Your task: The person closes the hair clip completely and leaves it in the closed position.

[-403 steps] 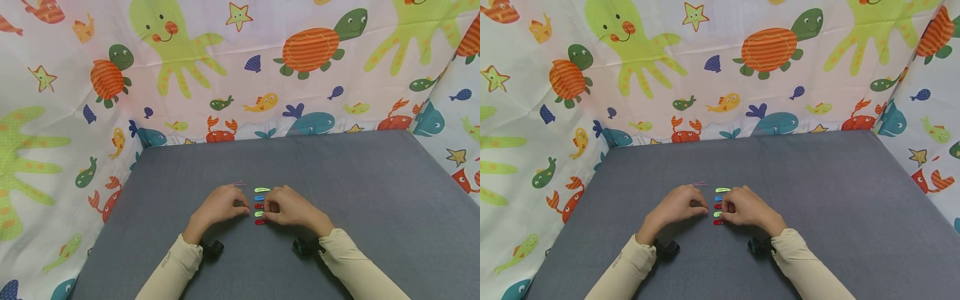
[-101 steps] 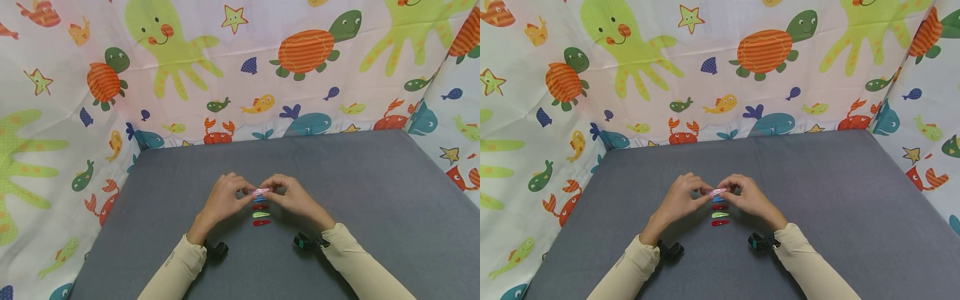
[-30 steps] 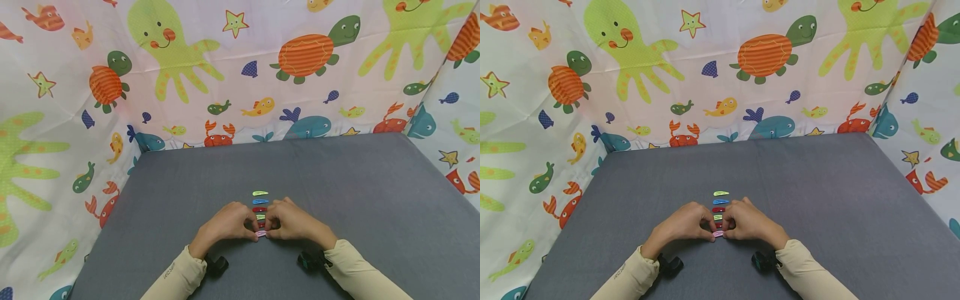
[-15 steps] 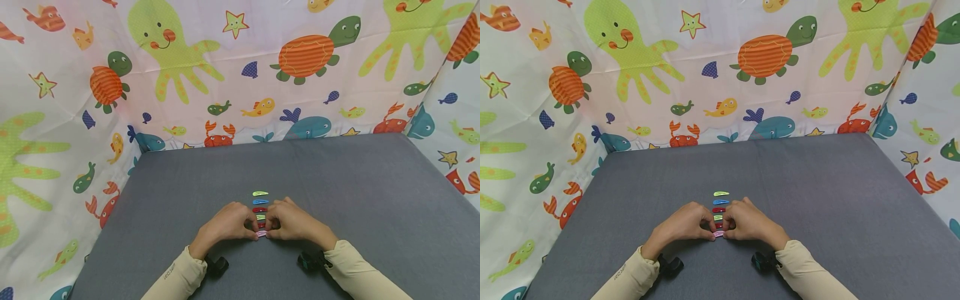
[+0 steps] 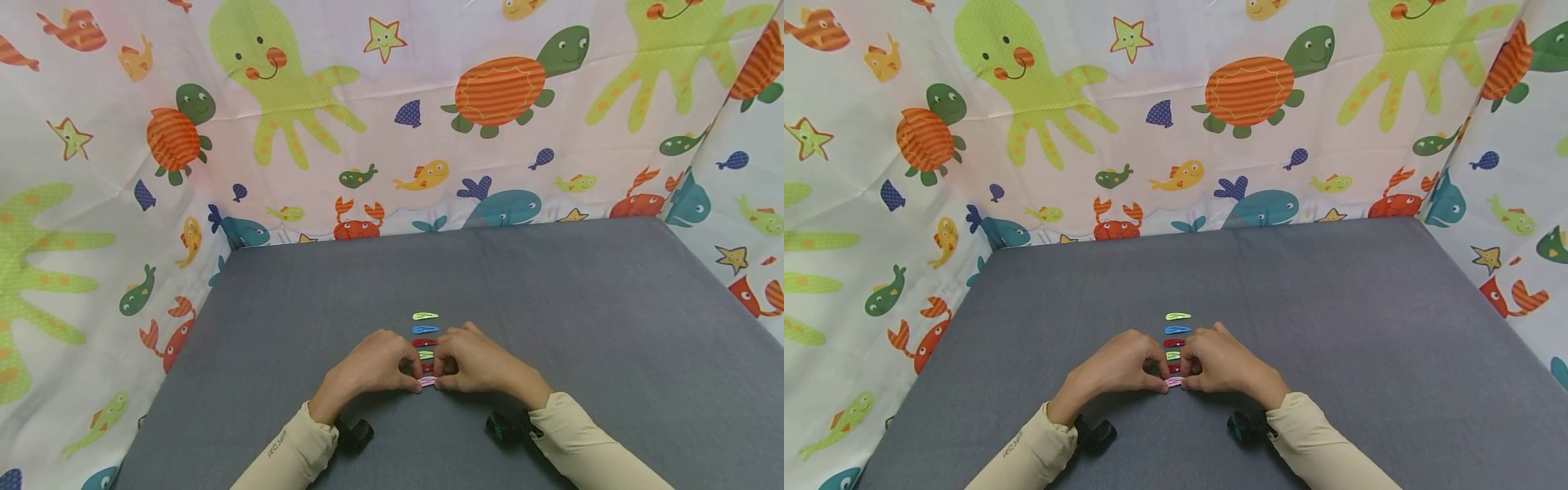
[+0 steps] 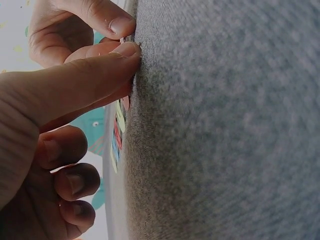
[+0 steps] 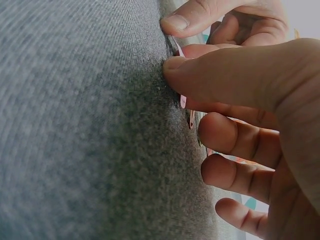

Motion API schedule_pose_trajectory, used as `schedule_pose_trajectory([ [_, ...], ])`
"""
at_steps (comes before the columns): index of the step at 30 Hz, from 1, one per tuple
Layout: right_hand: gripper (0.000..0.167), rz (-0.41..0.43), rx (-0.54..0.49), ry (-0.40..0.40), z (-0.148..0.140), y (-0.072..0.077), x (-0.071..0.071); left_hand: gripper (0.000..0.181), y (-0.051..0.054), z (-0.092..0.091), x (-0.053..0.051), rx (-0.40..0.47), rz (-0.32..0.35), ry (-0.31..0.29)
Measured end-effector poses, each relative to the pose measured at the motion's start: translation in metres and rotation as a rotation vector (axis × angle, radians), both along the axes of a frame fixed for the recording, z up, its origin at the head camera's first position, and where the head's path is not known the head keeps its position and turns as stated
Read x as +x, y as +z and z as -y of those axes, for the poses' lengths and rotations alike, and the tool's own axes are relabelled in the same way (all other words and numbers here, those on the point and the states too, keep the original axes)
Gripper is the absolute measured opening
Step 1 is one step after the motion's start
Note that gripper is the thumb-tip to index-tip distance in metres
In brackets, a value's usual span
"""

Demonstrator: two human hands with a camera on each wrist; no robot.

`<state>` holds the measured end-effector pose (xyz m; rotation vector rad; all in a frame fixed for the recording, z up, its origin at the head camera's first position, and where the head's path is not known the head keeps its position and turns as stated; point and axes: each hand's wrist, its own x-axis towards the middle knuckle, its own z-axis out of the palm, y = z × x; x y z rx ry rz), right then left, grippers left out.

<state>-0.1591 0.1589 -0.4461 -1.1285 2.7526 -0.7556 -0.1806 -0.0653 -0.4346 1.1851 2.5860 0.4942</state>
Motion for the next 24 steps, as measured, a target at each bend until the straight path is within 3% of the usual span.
schedule_pose_trajectory([
  [16, 0.022, -0.035, 0.016, -0.003, -0.001, 0.003, 0.002, 0.012, 0.001, 0.0, 0.001, -0.004, -0.028, 0.002],
  [24, 0.018, -0.044, -0.035, -0.03, -0.007, 0.008, -0.004, 0.014, 0.005, 0.011, -0.005, 0.085, 0.063, 0.034],
])
